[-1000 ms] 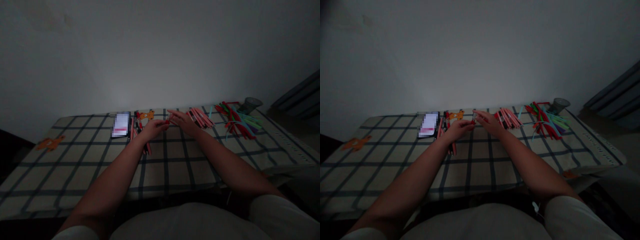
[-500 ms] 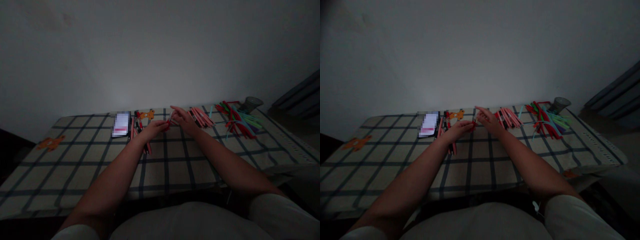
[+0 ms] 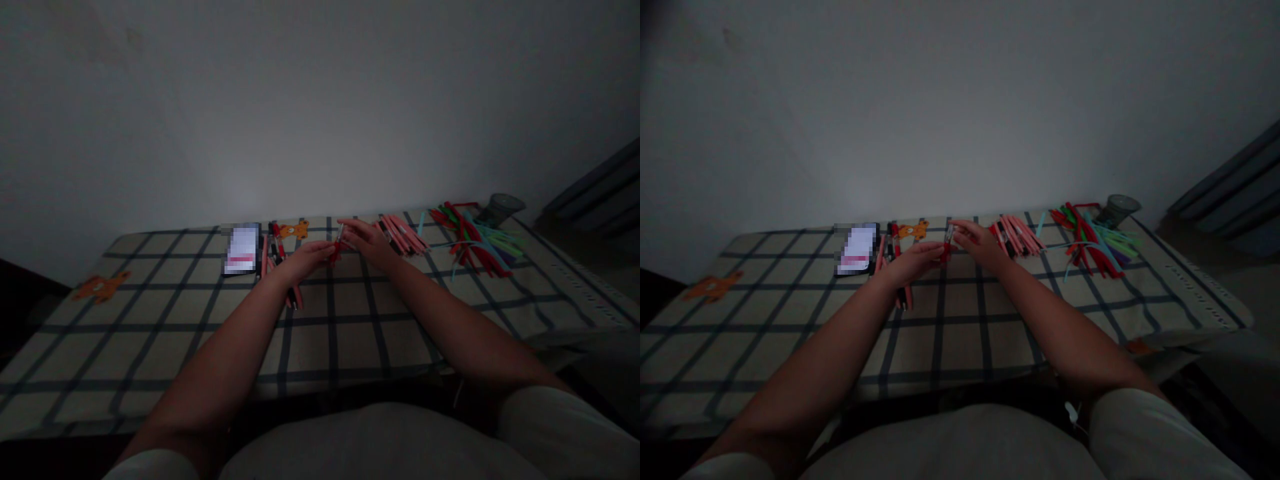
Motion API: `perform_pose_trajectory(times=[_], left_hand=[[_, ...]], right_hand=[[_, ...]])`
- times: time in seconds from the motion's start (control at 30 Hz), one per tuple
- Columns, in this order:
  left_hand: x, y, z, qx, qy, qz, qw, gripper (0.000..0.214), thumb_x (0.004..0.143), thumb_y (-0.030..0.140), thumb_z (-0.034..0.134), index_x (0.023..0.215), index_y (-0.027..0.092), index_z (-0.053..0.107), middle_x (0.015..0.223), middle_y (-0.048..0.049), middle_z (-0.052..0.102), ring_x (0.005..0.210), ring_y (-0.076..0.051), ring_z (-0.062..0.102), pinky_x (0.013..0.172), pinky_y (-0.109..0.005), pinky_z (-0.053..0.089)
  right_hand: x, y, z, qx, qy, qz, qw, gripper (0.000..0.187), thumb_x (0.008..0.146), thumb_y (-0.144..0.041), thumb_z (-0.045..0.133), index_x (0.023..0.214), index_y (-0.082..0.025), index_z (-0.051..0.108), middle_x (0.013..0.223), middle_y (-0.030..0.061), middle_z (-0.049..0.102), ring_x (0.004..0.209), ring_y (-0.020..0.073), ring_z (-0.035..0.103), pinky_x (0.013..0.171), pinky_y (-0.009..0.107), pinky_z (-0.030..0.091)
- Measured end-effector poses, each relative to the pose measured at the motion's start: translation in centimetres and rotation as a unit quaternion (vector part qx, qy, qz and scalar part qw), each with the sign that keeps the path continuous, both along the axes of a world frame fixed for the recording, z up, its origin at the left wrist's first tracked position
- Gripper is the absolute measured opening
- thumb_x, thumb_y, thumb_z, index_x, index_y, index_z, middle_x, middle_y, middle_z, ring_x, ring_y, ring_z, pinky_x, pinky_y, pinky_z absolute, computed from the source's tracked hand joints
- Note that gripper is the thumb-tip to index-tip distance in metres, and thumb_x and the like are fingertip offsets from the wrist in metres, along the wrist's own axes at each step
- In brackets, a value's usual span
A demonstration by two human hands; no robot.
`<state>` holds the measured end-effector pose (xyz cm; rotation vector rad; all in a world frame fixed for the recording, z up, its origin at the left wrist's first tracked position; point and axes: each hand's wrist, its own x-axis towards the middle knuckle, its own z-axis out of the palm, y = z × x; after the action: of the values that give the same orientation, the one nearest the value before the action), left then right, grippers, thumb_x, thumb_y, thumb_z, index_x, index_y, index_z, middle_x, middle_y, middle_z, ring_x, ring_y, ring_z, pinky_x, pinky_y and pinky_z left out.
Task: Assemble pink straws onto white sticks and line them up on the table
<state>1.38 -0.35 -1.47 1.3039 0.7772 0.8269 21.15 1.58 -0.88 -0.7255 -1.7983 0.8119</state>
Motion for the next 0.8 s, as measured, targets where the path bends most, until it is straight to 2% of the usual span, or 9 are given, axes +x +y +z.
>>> perform_pose_trajectory(times=[0.17, 0.3, 0.37, 0.5, 0.6, 0.67, 0.8], left_hand=[[0.13, -0.14, 0.06, 0.016, 0.026, -0.013, 0.999, 0.04, 0.077, 0.047, 0.068, 0.103, 0.017, 0.072, 0.099, -0.0083, 0.07, 0.088, -0.017, 0.062, 0.081, -0.031, 0.046], [-0.04, -0.07, 0.13, 0.093, 0.126, -0.005, 0.988, 0.043, 0.078, 0.049, 0.064, 0.104, 0.017, 0.072, 0.1, -0.0073, 0.07, 0.09, -0.018, 0.061, 0.084, -0.032, 0.045], [-0.12, 0.03, -0.01, 0.114, 0.158, -0.001, 0.981, 0.042, 0.079, 0.051, 0.062, 0.099, 0.015, 0.073, 0.093, -0.0061, 0.07, 0.085, -0.018, 0.06, 0.081, -0.032, 0.045], [-0.17, 0.19, -0.3, 0.096, 0.137, 0.001, 0.986, 0.044, 0.08, 0.055, 0.059, 0.091, 0.015, 0.072, 0.084, -0.0046, 0.068, 0.076, -0.016, 0.059, 0.075, -0.03, 0.045], [-0.13, 0.18, -0.25, 0.07, 0.119, -0.007, 0.99, 0.045, 0.079, 0.055, 0.06, 0.094, 0.014, 0.072, 0.084, -0.0052, 0.068, 0.077, -0.016, 0.059, 0.075, -0.03, 0.044], [-0.08, 0.11, -0.1, 0.061, 0.118, -0.014, 0.991, 0.045, 0.078, 0.055, 0.061, 0.094, 0.014, 0.072, 0.085, -0.0056, 0.068, 0.078, -0.017, 0.059, 0.075, -0.03, 0.045], [0.01, -0.06, 0.16, 0.062, 0.094, 0.003, 0.994, 0.042, 0.081, 0.053, 0.058, 0.092, 0.015, 0.071, 0.088, -0.0061, 0.067, 0.082, -0.018, 0.06, 0.077, -0.03, 0.046]], right_hand=[[-0.09, 0.28, -0.25, -0.039, 0.044, -0.038, 0.998, 0.03, 0.082, -0.047, 0.06, 0.09, -0.018, 0.061, 0.076, -0.0002, 0.056, 0.068, 0.0118, 0.051, 0.062, 0.026, 0.042], [-0.21, 0.56, -0.42, -0.046, 0.039, -0.053, 0.997, 0.032, 0.08, -0.049, 0.063, 0.083, -0.018, 0.058, 0.072, -0.0011, 0.054, 0.065, 0.0109, 0.049, 0.061, 0.025, 0.041], [-0.3, 0.56, -0.43, -0.035, 0.041, -0.058, 0.997, 0.033, 0.08, -0.05, 0.063, 0.09, -0.019, 0.06, 0.076, 0.0002, 0.056, 0.068, 0.0114, 0.051, 0.063, 0.025, 0.043], [-0.27, 0.13, -0.01, -0.014, 0.055, -0.066, 0.996, 0.05, 0.088, -0.055, 0.05, 0.128, -0.025, 0.052, 0.095, 0.0038, 0.06, 0.076, 0.0131, 0.055, 0.07, 0.027, 0.047], [0.0, -0.18, 0.36, -0.023, -0.018, -0.005, 1.0, 0.053, 0.09, -0.056, 0.042, 0.129, -0.023, 0.056, 0.095, 0.0055, 0.062, 0.082, 0.0156, 0.057, 0.077, 0.031, 0.048], [0.15, -0.14, 0.37, -0.031, -0.032, 0.022, 0.999, 0.055, 0.091, -0.056, 0.043, 0.13, -0.021, 0.057, 0.092, 0.0057, 0.063, 0.081, 0.0161, 0.057, 0.078, 0.032, 0.048], [0.16, 0.27, -0.06, -0.033, 0.028, -0.02, 0.999, 0.058, 0.091, -0.055, 0.042, 0.141, -0.026, 0.043, 0.094, 0.0041, 0.061, 0.076, 0.014, 0.055, 0.072, 0.029, 0.047]])
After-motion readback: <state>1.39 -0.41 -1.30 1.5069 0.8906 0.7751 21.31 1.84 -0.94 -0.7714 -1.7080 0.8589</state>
